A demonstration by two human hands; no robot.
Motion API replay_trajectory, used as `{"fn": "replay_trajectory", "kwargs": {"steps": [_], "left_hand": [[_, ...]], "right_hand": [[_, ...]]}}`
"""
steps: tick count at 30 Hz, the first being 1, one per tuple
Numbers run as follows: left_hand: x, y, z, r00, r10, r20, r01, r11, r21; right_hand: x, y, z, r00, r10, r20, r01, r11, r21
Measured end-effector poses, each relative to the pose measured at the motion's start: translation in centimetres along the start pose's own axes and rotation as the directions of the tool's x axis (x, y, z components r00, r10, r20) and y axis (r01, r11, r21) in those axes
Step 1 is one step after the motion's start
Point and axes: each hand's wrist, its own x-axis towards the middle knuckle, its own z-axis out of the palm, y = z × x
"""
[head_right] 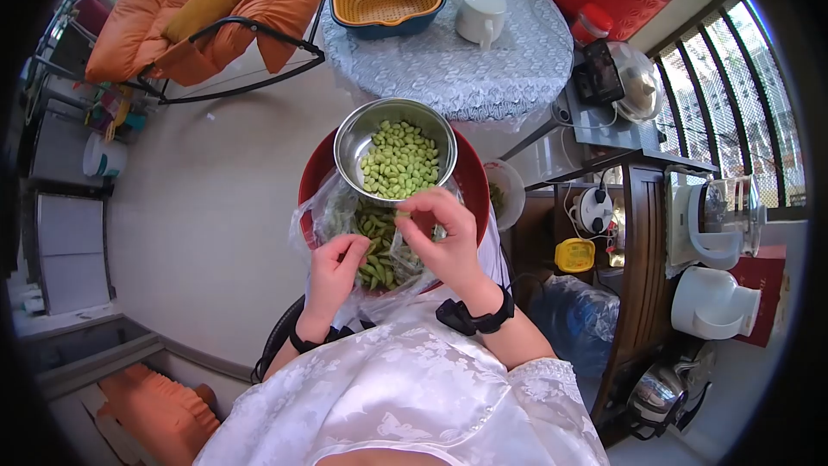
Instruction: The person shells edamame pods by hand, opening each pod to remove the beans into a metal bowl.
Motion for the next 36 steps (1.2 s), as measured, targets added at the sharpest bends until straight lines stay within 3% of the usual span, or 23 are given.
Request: {"fn": "replay_trajectory", "kwargs": {"steps": [2, 4, 5, 8, 12, 14, 15, 17, 18, 19, 20, 23, 25, 26, 27, 28, 30, 32, 34, 36], "left_hand": [[0.0, -0.1, 0.1, 0.997, 0.074, 0.016, -0.075, 0.995, 0.063], [-0.1, 0.3, 0.5, 0.995, 0.095, 0.021, -0.096, 0.993, 0.068], [-0.2, 0.5, 0.7, 0.993, 0.114, 0.024, -0.115, 0.991, 0.072], [-0.3, 0.6, 0.6, 0.995, 0.08, 0.05, -0.083, 0.995, 0.062], [-0.2, -0.6, 0.3, 0.998, 0.048, 0.047, -0.048, 0.999, 0.003], [0.2, -2.3, 0.2, 0.993, 0.068, 0.095, -0.057, 0.992, -0.116], [0.2, -2.1, 0.1, 0.993, 0.066, 0.098, -0.054, 0.992, -0.116], [0.1, -1.0, 0.0, 0.961, -0.072, 0.266, 0.153, 0.943, -0.297], [0.2, -0.4, -0.2, 0.96, -0.072, 0.27, 0.154, 0.943, -0.296], [0.2, 0.1, -0.3, 0.901, -0.163, 0.402, 0.288, 0.918, -0.274], [0.3, 0.5, -0.4, 0.815, -0.245, 0.524, 0.415, 0.879, -0.234], [0.2, -0.1, -0.3, 0.786, -0.233, 0.573, 0.41, 0.889, -0.201], [0.2, 0.2, -0.5, 0.774, -0.21, 0.597, 0.378, 0.91, -0.169], [0.2, 0.7, -0.7, 0.867, -0.127, 0.483, 0.13, 0.991, 0.027], [0.2, 1.1, -0.9, 0.923, 0.003, 0.384, -0.107, 0.962, 0.25], [0.5, 0.6, -1.0, 0.922, 0.004, 0.388, -0.109, 0.962, 0.249], [1.3, -1.1, -1.4, 0.919, 0.348, 0.184, -0.392, 0.774, 0.496], [1.7, -0.6, -1.6, 0.94, 0.264, 0.217, -0.34, 0.782, 0.522], [2.0, -0.7, -1.4, 0.938, 0.24, 0.25, -0.346, 0.687, 0.638], [2.6, -0.6, -0.9, 0.932, 0.223, 0.286, -0.361, 0.65, 0.669]], "right_hand": [[1.6, -0.2, -0.6, 0.992, -0.058, -0.108, 0.062, 0.998, 0.033], [3.0, 0.0, -1.1, 0.988, -0.024, -0.155, 0.028, 0.999, 0.023], [3.2, 0.7, -1.5, 0.986, 0.077, -0.149, -0.073, 0.997, 0.028], [3.9, 0.5, -1.5, 0.987, 0.12, -0.106, -0.122, 0.992, -0.013], [2.3, 1.7, -1.9, 0.988, 0.056, -0.142, -0.055, 0.998, 0.015], [0.9, 1.7, -2.7, 1.0, -0.013, 0.016, 0.014, 0.997, -0.072], [0.5, -0.1, -2.9, 0.992, 0.032, 0.125, -0.013, 0.989, -0.151], [-0.3, -2.6, -2.6, 0.946, 0.102, 0.307, -0.019, 0.965, -0.262], [-0.8, -3.1, -2.4, 0.918, 0.127, 0.375, -0.012, 0.956, -0.294], [-1.4, -2.2, -2.3, 0.901, 0.04, 0.431, 0.098, 0.951, -0.293], [-1.9, -1.6, -2.4, 0.902, 0.042, 0.431, 0.096, 0.951, -0.293], [-2.7, -1.1, -3.2, 0.865, 0.082, 0.494, 0.059, 0.963, -0.263], [-2.4, -1.9, -4.1, 0.875, 0.137, 0.464, -0.014, 0.966, -0.259], [-2.4, -1.8, -4.7, 0.878, 0.141, 0.458, -0.018, 0.965, -0.261], [-2.3, -1.6, -5.7, 0.923, 0.134, 0.362, -0.041, 0.966, -0.255], [-2.2, -1.4, -6.6, 0.956, 0.127, 0.263, -0.061, 0.967, -0.245], [-2.1, 0.2, -8.3, 0.987, 0.16, -0.006, -0.157, 0.963, -0.221], [-2.0, 2.6, -10.5, 0.94, 0.261, -0.222, -0.3, 0.938, -0.17], [-1.6, 4.7, -12.4, 0.929, 0.189, -0.318, -0.299, 0.89, -0.343], [-1.4, 6.4, -13.9, 0.908, 0.215, -0.361, -0.38, 0.787, -0.487]]}}
